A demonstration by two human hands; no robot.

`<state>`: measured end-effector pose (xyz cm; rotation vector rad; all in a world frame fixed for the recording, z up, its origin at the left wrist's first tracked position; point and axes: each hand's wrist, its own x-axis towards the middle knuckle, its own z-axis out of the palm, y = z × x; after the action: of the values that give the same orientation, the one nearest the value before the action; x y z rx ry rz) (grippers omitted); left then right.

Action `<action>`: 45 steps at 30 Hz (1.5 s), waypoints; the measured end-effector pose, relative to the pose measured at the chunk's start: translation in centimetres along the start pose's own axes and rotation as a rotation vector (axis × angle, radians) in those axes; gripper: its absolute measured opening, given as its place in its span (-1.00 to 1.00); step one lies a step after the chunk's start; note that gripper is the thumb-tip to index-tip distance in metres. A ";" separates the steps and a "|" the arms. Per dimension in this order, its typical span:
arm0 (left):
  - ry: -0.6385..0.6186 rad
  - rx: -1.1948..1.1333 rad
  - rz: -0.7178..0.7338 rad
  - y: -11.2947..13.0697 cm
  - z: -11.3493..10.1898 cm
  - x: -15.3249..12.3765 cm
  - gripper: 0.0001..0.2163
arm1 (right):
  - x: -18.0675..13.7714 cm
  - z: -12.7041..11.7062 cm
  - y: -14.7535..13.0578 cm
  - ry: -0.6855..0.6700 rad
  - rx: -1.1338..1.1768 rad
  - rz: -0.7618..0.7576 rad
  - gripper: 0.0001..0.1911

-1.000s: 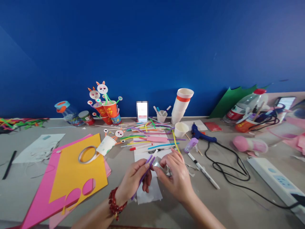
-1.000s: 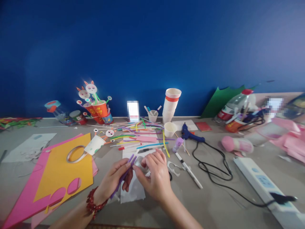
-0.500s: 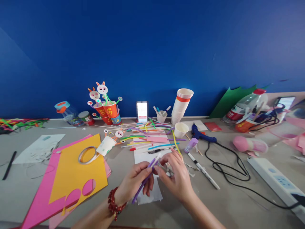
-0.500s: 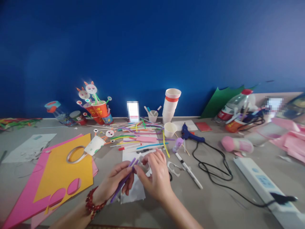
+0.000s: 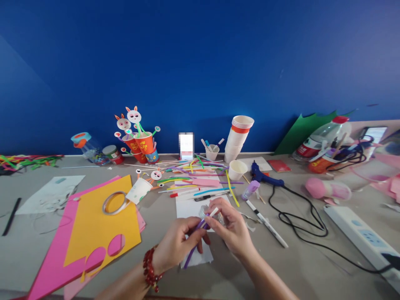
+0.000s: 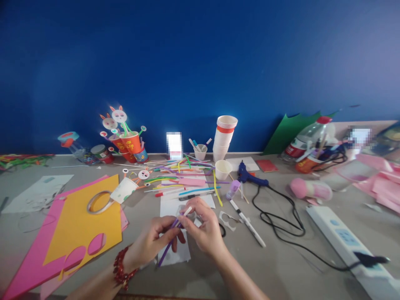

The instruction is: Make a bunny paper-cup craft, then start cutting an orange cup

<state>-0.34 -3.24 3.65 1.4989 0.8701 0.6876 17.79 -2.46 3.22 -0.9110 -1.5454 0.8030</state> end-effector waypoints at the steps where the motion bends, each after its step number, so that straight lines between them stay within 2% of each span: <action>1: 0.026 0.004 0.008 0.0 0.0 0.0 -0.72 | 0.0 0.0 0.1 0.010 -0.002 0.010 -0.87; 5: 0.099 -0.125 -0.006 -0.4 0.2 0.1 -0.74 | 0.0 0.2 0.2 0.016 -0.042 0.019 -0.89; 11: 0.092 -0.252 -0.051 -1.0 0.4 0.4 -0.68 | -0.1 -0.1 -0.2 -0.084 -0.156 -0.004 -0.96; 17: 0.156 -0.312 -0.039 -0.7 -0.1 0.3 -0.67 | 0.0 -0.8 -0.2 -0.135 -0.288 -0.068 -0.84; 22: 0.213 -0.227 -0.012 -0.5 -0.4 0.3 -0.70 | 0.0 -1.0 -0.1 -0.146 -0.379 -0.046 -0.86; 27: 0.244 -0.128 0.021 -0.6 -0.3 0.3 -0.71 | 0.2 -0.6 -0.9 -0.104 -0.380 -0.100 -0.72; 30: 0.282 -0.032 0.064 -0.8 -0.2 0.3 -0.73 | 0.1 -0.1 -1.5 -0.079 -0.399 -0.151 -0.70; 37: 0.353 0.258 0.158 -0.8 -0.9 0.5 -0.76 | -0.5 0.8 -2.3 -0.085 -0.449 -0.152 -0.72; 42: 0.362 0.309 0.196 -0.6 -1.0 0.4 -0.77 | -0.5 1.1 -2.6 -0.086 -0.391 -0.146 -0.75; 45: 0.337 0.205 0.180 -0.6 -0.8 0.4 -0.76 | -0.4 1.0 -2.6 -0.085 -0.392 -0.161 -0.75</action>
<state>-0.89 -2.46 3.10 1.6858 1.0940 1.0303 16.50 -4.07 5.18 -1.0261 -1.8637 0.4335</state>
